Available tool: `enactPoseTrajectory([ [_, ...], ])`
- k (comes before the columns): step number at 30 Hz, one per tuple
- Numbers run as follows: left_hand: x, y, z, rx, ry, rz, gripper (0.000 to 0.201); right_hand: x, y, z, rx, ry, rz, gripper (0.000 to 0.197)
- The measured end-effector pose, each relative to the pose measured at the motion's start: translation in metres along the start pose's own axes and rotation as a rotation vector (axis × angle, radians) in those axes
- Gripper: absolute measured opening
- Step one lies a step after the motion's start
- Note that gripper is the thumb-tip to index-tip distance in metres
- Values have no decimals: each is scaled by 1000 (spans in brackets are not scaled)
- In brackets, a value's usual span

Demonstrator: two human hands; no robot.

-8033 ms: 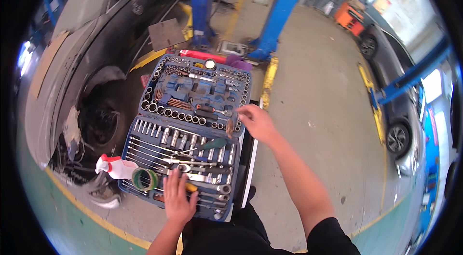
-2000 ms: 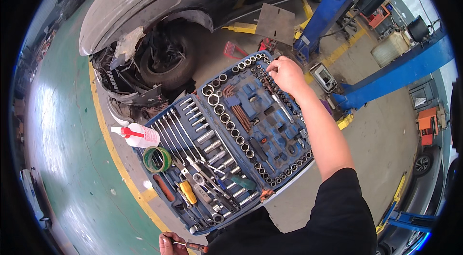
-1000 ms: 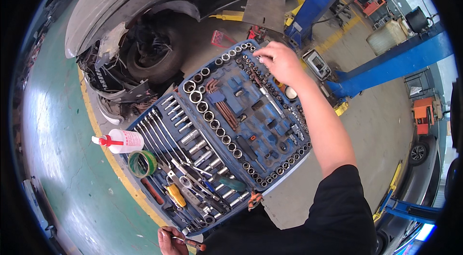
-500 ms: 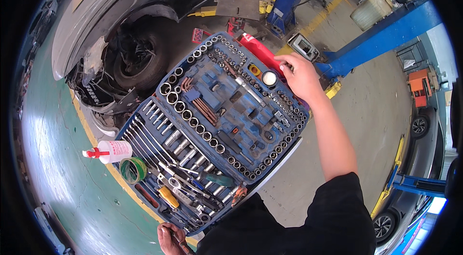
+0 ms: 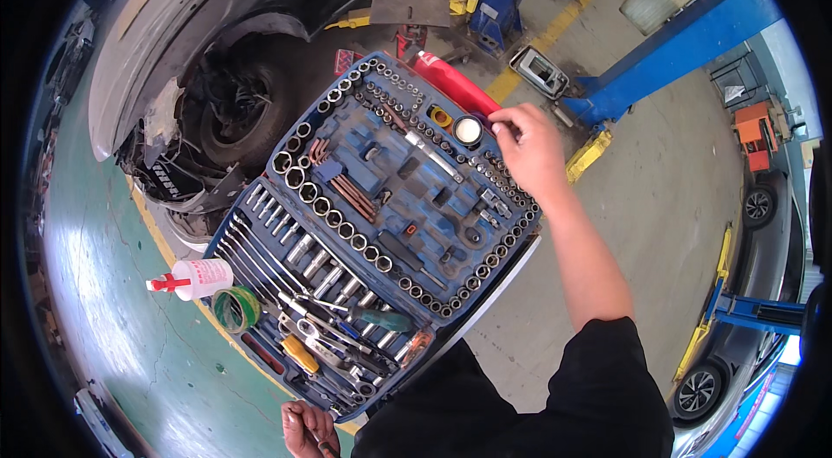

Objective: The person mounts a tire onto a rim using a tire changer machine. They position the tire, operate the machine's arm to seat the bead, and then walk to a tool cart to select a socket and ratchet.

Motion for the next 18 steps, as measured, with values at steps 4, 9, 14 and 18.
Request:
enactPoseTrajectory([
  [4, 2, -9, 6, 74, 72, -29, 26, 0, 20, -30, -109, -160, -95, 14],
  [9, 9, 34, 17, -9, 92, -354, 32, 18, 13, -48, -100, -201, -14, 14],
  [14, -6, 30, 21, 181, 114, 151, 37, 33, -16, -48, -78, -192, 167, 16],
  [18, -3, 54, 23, 165, 119, 71, 40, 34, -24, -41, -20, -178, 158, 16],
])
Point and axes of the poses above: each hand's wrist, its own x-axis away from the middle knuckle, its own y-axis out of the back of the hand, z = x × y, the point moved 10 cm from there along -x, towards the middle knuckle, and after that the axes turned 3 degrees about z, right-handed, at the moved point
